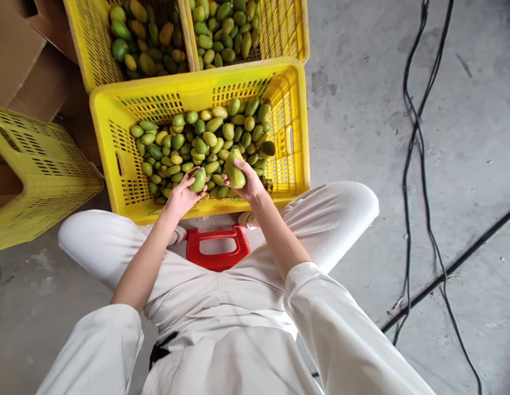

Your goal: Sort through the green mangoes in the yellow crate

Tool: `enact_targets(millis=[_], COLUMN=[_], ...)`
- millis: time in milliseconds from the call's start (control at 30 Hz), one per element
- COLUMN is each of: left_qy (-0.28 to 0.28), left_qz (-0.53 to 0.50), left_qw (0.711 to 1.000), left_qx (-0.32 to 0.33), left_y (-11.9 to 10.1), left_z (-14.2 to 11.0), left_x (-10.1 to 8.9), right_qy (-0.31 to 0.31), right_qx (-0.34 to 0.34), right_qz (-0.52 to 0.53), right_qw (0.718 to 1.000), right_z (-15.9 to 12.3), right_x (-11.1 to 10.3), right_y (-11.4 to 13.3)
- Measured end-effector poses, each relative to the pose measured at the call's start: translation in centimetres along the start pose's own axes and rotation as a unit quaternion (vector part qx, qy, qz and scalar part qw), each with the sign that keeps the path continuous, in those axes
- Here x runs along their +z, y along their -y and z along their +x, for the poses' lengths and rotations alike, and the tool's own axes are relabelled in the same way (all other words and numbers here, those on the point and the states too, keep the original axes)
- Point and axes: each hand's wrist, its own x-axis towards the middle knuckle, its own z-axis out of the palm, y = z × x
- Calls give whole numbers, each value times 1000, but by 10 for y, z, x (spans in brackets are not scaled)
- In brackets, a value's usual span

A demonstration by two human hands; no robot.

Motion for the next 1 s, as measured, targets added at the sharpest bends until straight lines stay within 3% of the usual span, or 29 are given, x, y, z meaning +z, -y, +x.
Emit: enact_targets(millis=[167, 300, 700, 1000], left_qy=[-9, -15, -6, -1], left_qz=[5, 13, 4, 4], left_qw=[1000, 1000, 1000, 1000], left_qx=[-2, -1, -4, -1], left_y=[0, 0, 1, 1], left_z=[0, 0, 1, 2], left_x=[1, 1, 1, 2], right_qy=[-35, -41, -31, -26], right_qx=[34, 18, -17, 39], right_qz=[-38, -80, -43, -43], right_qw=[998, 996, 998, 998], right_z=[5, 7, 1, 4], right_x=[-4, -4, -1, -1], right_y=[-2, -1, -2, -1])
